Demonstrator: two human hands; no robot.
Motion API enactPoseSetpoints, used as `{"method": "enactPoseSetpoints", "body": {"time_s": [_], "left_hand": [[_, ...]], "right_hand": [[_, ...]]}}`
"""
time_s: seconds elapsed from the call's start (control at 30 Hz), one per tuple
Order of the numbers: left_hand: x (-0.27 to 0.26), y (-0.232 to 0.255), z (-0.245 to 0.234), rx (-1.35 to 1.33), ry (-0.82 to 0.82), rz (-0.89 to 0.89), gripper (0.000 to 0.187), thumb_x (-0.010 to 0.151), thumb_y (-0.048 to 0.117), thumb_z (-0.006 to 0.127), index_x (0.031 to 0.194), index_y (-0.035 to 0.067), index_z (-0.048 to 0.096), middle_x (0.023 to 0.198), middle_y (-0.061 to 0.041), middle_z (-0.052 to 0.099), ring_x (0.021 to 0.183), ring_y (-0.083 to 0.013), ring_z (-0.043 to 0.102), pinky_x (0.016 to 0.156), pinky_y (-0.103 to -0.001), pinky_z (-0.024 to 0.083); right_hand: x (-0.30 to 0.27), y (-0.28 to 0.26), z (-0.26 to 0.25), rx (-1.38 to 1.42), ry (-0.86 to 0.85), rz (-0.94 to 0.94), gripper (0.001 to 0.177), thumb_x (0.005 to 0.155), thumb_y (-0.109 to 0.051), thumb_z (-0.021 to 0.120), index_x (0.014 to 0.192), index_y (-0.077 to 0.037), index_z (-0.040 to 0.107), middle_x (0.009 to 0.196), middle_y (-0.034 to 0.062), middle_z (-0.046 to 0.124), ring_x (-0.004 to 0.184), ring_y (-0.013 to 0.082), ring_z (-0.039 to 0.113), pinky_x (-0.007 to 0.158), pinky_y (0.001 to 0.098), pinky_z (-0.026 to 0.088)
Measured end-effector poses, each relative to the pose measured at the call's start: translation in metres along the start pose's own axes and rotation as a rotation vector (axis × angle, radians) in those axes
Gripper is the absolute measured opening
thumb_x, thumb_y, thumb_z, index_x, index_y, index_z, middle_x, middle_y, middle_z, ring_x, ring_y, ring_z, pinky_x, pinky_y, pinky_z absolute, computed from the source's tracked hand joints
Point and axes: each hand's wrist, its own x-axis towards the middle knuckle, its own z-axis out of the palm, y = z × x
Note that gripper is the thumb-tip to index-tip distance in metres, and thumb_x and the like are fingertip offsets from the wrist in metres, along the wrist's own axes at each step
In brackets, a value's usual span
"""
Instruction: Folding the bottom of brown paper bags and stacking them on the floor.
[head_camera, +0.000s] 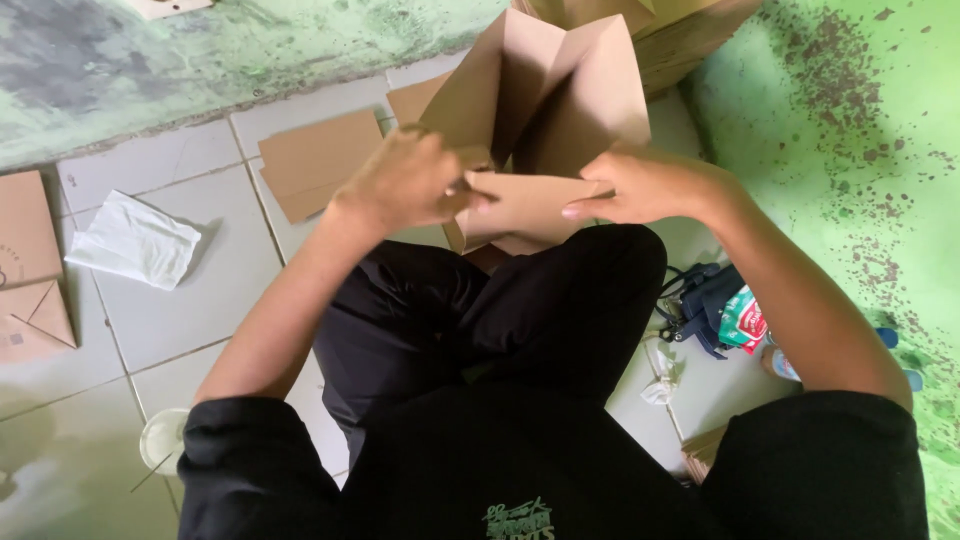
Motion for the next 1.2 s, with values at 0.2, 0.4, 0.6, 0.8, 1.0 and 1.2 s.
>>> {"method": "enactPoseSetpoints", "body": {"time_s": [0.2, 0.4, 0.6, 0.8, 1.0, 1.2], "left_hand": [[-0.005, -0.015, 0.023, 0.098, 0.405, 0.044, 0.034, 0.096, 0.041, 0.074, 0.112, 0.014, 0.062, 0.073, -0.007, 0.071, 0.064, -0.0284, 0.072, 0.068, -0.040, 0.059], [-0.002, -0.008, 0.051, 0.406, 0.668, 0.218, 0.014, 0.094, 0.025, 0.080, 0.094, 0.014, 0.072, 0.115, -0.009, 0.061, 0.107, -0.0281, 0.058, 0.097, -0.041, 0.047], [-0.024, -0.005, 0.095, 0.269, 0.749, 0.213, 0.041, 0.094, 0.054, 0.075, 0.110, 0.016, 0.076, 0.119, -0.005, 0.069, 0.130, -0.0271, 0.056, 0.116, -0.053, 0.039], [-0.032, -0.001, 0.122, 0.154, 0.806, 0.151, 0.023, 0.097, 0.038, 0.077, 0.107, 0.018, 0.079, 0.125, -0.002, 0.071, 0.133, -0.0266, 0.056, 0.117, -0.055, 0.038], [-0.036, 0.012, 0.121, 0.112, 0.790, 0.134, 0.011, 0.098, 0.021, 0.071, 0.089, 0.017, 0.075, 0.128, 0.001, 0.069, 0.132, -0.0277, 0.054, 0.115, -0.059, 0.037], [-0.036, 0.024, 0.126, 0.054, 0.799, 0.089, 0.012, 0.099, 0.015, 0.064, 0.089, 0.015, 0.070, 0.130, 0.003, 0.066, 0.129, -0.0290, 0.053, 0.113, -0.059, 0.039]], "right_hand": [[0.005, 0.017, 0.014, -0.018, 0.438, -0.369, 0.050, 0.095, -0.018, 0.073, 0.138, 0.003, 0.057, 0.120, 0.0301, 0.066, 0.097, 0.0475, 0.069, 0.072, 0.0499, 0.063], [0.052, 0.066, 0.075, -0.553, 0.875, -0.496, 0.017, 0.098, -0.034, 0.073, 0.095, -0.017, 0.070, 0.121, 0.0073, 0.059, 0.101, 0.0294, 0.067, 0.070, 0.0369, 0.057], [0.041, 0.050, 0.117, -0.646, 1.165, -0.515, 0.039, 0.098, -0.056, 0.065, 0.101, -0.018, 0.072, 0.121, -0.0012, 0.069, 0.127, 0.0243, 0.059, 0.111, 0.0564, 0.039], [0.043, 0.051, 0.155, -0.780, 1.292, -0.397, 0.033, 0.098, -0.047, 0.067, 0.120, -0.023, 0.071, 0.141, -0.0079, 0.067, 0.137, 0.0218, 0.056, 0.123, 0.0640, 0.021], [0.044, 0.046, 0.155, -0.359, 1.152, -0.467, 0.015, 0.095, -0.032, 0.076, 0.095, -0.017, 0.075, 0.140, -0.0070, 0.067, 0.143, 0.0261, 0.049, 0.125, 0.0580, 0.016], [0.049, 0.025, 0.146, -0.195, 1.139, -0.470, 0.029, 0.100, -0.040, 0.068, 0.087, -0.017, 0.080, 0.134, -0.0053, 0.071, 0.147, 0.0278, 0.043, 0.128, 0.0528, -0.003]]}}
